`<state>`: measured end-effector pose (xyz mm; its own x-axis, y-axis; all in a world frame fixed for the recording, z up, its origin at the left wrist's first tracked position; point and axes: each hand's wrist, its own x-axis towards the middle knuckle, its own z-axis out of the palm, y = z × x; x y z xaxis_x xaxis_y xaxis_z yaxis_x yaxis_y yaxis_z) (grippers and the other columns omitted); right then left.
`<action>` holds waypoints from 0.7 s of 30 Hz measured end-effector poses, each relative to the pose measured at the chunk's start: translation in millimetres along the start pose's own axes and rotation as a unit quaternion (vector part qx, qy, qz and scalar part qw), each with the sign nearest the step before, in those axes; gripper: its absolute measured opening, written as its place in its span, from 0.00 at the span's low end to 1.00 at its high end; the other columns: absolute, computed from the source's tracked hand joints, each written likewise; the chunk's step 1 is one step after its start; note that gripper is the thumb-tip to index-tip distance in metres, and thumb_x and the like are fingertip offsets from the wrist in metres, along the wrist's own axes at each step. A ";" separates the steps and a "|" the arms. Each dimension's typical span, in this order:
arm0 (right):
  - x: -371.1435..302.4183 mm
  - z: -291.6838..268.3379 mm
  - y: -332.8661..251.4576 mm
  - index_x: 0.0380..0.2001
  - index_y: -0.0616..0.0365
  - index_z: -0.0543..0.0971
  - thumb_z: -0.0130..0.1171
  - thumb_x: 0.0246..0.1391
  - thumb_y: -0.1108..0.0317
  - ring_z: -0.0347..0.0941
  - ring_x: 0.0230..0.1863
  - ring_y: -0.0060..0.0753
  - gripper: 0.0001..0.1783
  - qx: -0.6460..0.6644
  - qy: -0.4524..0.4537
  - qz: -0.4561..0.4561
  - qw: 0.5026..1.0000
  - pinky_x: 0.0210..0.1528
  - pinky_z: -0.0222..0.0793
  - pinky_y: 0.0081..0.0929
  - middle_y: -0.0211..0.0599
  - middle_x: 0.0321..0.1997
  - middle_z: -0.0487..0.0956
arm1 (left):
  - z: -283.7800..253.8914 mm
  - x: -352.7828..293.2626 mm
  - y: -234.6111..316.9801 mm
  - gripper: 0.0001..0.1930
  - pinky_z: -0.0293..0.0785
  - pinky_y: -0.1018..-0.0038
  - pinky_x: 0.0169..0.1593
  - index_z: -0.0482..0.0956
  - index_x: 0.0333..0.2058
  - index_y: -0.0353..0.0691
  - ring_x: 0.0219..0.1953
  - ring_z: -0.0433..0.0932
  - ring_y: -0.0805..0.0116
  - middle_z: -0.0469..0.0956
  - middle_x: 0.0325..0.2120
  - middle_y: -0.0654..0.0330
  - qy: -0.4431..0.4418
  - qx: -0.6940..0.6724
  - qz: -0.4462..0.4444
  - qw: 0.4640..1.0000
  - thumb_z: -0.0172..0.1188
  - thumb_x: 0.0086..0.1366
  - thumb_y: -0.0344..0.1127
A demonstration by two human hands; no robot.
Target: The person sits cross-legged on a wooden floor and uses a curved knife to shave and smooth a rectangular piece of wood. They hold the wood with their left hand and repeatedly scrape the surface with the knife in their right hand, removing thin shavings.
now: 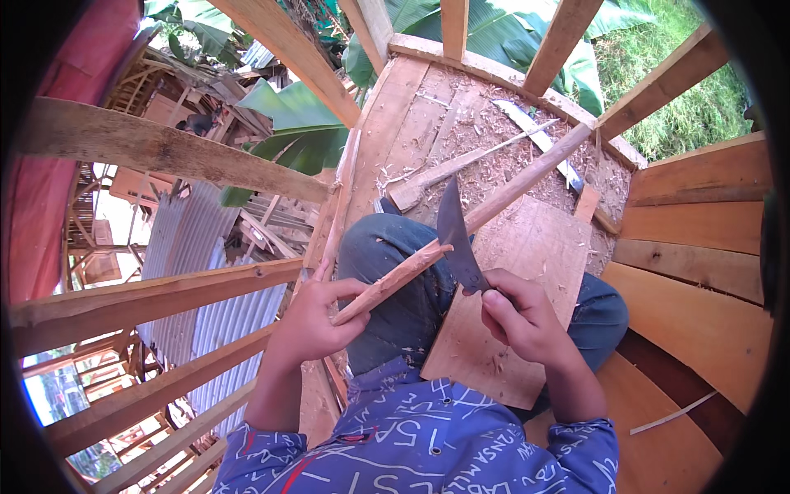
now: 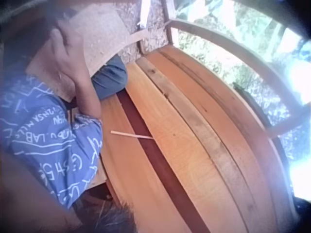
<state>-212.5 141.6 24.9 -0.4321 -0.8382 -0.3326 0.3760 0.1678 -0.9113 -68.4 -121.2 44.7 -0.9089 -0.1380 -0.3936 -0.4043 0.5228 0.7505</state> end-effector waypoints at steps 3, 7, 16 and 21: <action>-6.5 -6.2 -0.6 0.46 0.62 0.75 0.42 0.69 0.64 0.62 0.16 0.12 0.15 0.141 -0.092 0.057 0.984 0.19 0.57 0.15 0.24 0.15 0.66 | -1.1 -1.0 2.0 0.12 0.38 0.41 0.70 0.83 0.35 0.42 0.34 0.81 0.58 0.82 0.26 0.61 0.004 0.002 -0.001 1.000 0.61 0.50 0.33; -10.7 7.7 -1.2 0.46 0.62 0.74 0.40 0.70 0.62 0.58 0.14 0.11 0.17 0.094 0.045 -0.003 0.995 0.17 0.55 0.14 0.24 0.16 0.66 | -2.3 1.2 3.7 0.11 0.38 0.41 0.70 0.83 0.35 0.43 0.34 0.81 0.57 0.82 0.26 0.61 0.005 0.004 -0.007 1.000 0.61 0.51 0.33; 3.5 11.3 0.3 0.49 0.65 0.76 0.50 0.64 0.71 0.69 0.19 0.20 0.14 -0.165 0.129 -0.124 0.970 0.24 0.65 0.23 0.33 0.17 0.70 | 1.9 -5.5 6.7 0.12 0.41 0.41 0.69 0.83 0.36 0.42 0.35 0.81 0.56 0.83 0.27 0.61 0.016 0.003 0.001 1.000 0.61 0.51 0.33; 1.0 10.0 6.1 0.50 0.65 0.75 0.49 0.64 0.71 0.68 0.18 0.19 0.15 -0.182 0.132 -0.107 0.969 0.23 0.64 0.22 0.29 0.16 0.69 | 4.2 -3.0 5.0 0.12 0.41 0.41 0.69 0.83 0.36 0.42 0.34 0.81 0.57 0.82 0.26 0.60 0.021 0.011 0.012 1.000 0.61 0.51 0.32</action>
<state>-202.4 136.6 21.5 -0.6809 -0.7200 -0.1343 -0.0378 0.2177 -0.9753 -67.2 -114.6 47.4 -0.9216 -0.1603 -0.3535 -0.3812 0.5445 0.7471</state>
